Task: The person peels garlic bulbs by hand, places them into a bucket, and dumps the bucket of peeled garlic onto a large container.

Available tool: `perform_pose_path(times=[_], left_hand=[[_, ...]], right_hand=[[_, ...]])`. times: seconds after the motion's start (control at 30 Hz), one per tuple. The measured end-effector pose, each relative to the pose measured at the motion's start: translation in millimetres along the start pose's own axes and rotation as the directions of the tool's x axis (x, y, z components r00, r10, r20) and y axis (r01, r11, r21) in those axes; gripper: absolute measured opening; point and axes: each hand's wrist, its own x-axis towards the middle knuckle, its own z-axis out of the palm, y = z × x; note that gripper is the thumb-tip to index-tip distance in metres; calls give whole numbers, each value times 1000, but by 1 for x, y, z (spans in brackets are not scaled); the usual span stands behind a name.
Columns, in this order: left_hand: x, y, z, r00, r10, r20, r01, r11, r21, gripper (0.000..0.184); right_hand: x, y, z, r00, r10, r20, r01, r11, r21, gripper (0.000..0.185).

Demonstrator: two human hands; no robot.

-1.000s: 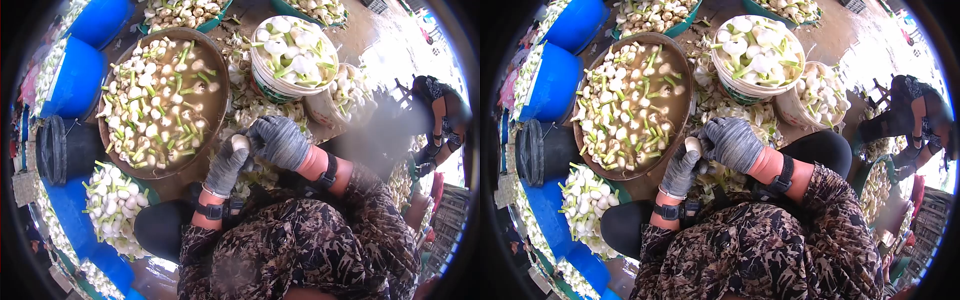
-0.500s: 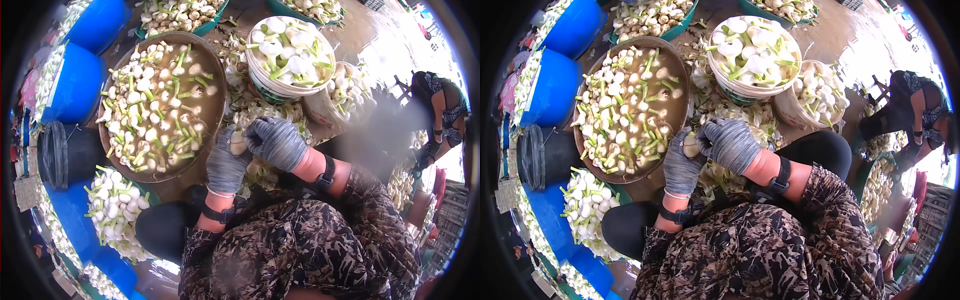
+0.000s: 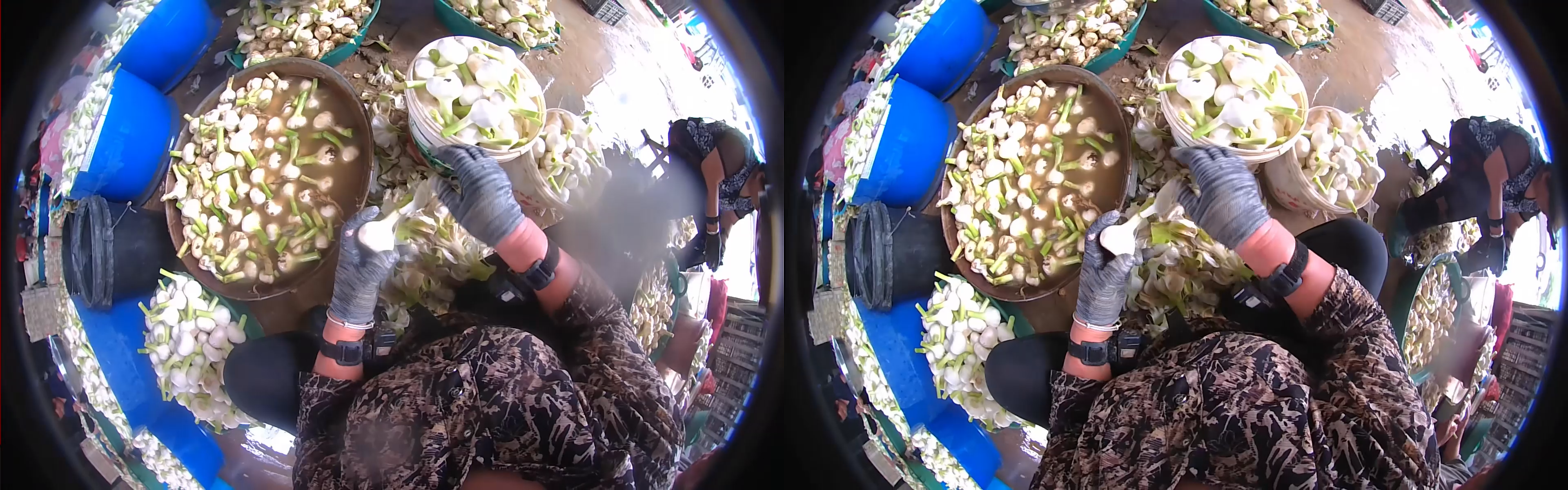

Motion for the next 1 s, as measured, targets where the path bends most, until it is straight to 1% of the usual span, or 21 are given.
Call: perform_pose_path(times=[0.07, 0.13, 0.2, 0.27, 0.33, 0.37, 0.43, 0.47, 0.53, 0.6, 0.63, 0.67, 0.7, 0.73, 0.77, 0.8, 0.87, 0.9, 0.93, 0.97, 1.0], left_hand=[[-1, 5, -3, 997, -69, 34, 69, 998, 11, 59], [0, 6, -3, 987, -143, 79, 141, 990, 30, 62], [3, 4, -3, 996, 50, 67, -73, 913, 401, 67], [2, 9, -2, 997, 24, 70, -51, 902, 428, 70], [-2, 13, 1, 985, -138, 99, 88, 911, 402, 70], [0, 13, 2, 989, -1, 151, -87, 813, 576, 71], [-2, 20, 6, 978, 9, 206, -131, 798, 589, 71], [-1, 24, 8, 965, 28, 262, -185, 780, 598, 71], [-2, 27, 11, 958, 16, 288, -193, 779, 597, 70], [-1, 22, 7, 959, -13, 284, -134, 862, 489, 70], [1, 12, 5, 968, -35, 250, -39, 958, 285, 67], [-1, 19, 7, 973, -181, 145, 130, 944, 304, 59], [-2, 18, 4, 968, -221, 120, 176, 937, 300, 56], [0, 16, 4, 961, -261, 96, 223, 929, 296, 53], [3, 22, 11, 956, -281, 80, 215, 863, 457, 52], [4, 22, 14, 957, -273, 101, 199, 867, 457, 52], [3, 21, 16, 956, 151, 250, -280, 713, 642, 49], [1, 22, 17, 952, 156, 264, -293, 712, 638, 49], [-1, 25, 16, 978, 108, 177, -184, 844, 504, 45], [-2, 27, 16, 994, 39, 100, -71, 937, 342, 42], [2, 29, 17, 999, -48, -7, 48, 991, 126, 43]], right_hand=[[2, -21, -5, 877, -478, -48, 480, 872, 93, 15], [-8, -31, -2, 871, -487, 65, 478, 870, 121, 15], [-15, -35, 1, 848, -500, 175, 479, 865, 151, 16], [-20, -33, 9, 843, -497, 205, 467, 866, 180, 15], [-23, -32, 14, 841, -499, 212, 468, 865, 178, 15], [-26, -32, 15, 889, -378, 259, 322, 917, 235, 16], [-30, -34, 15, 896, -108, 431, -43, 944, 327, 19], [-31, -31, 18, 898, -98, 430, -51, 945, 323, 19], [-28, -23, 26, 820, 18, 573, -270, 894, 358, 19], [-32, -29, 23, 891, 3, 454, -190, 911, 366, 21], [-31, -31, 17, 922, -109, 372, -34, 933, 358, 20], [-30, -33, 13, 930, -224, 292, 122, 936, 330, 20], [-30, -34, 14, 897, -239, 371, 131, 947, 294, 21], [-33, -35, 13, 933, -227, 280, 133, 938, 319, 15], [-35, -36, 16, 938, -117, 325, 5, 946, 325, 15], [-36, -33, 20, 929, -7, 370, -124, 936, 330, 15], [-34, -13, 33, 880, 76, 469, -286, 872, 396, 16], [-29, 2, 38, 840, 70, 538, -298, 888, 349, 19], [-25, 12, 42, 693, 180, 698, -545, 764, 345, 17], [-22, 26, 44, 739, -180, 649, 21, 969, 245, 18], [-22, 38, 44, 569, -495, 657, 586, 804, 99, 19]])
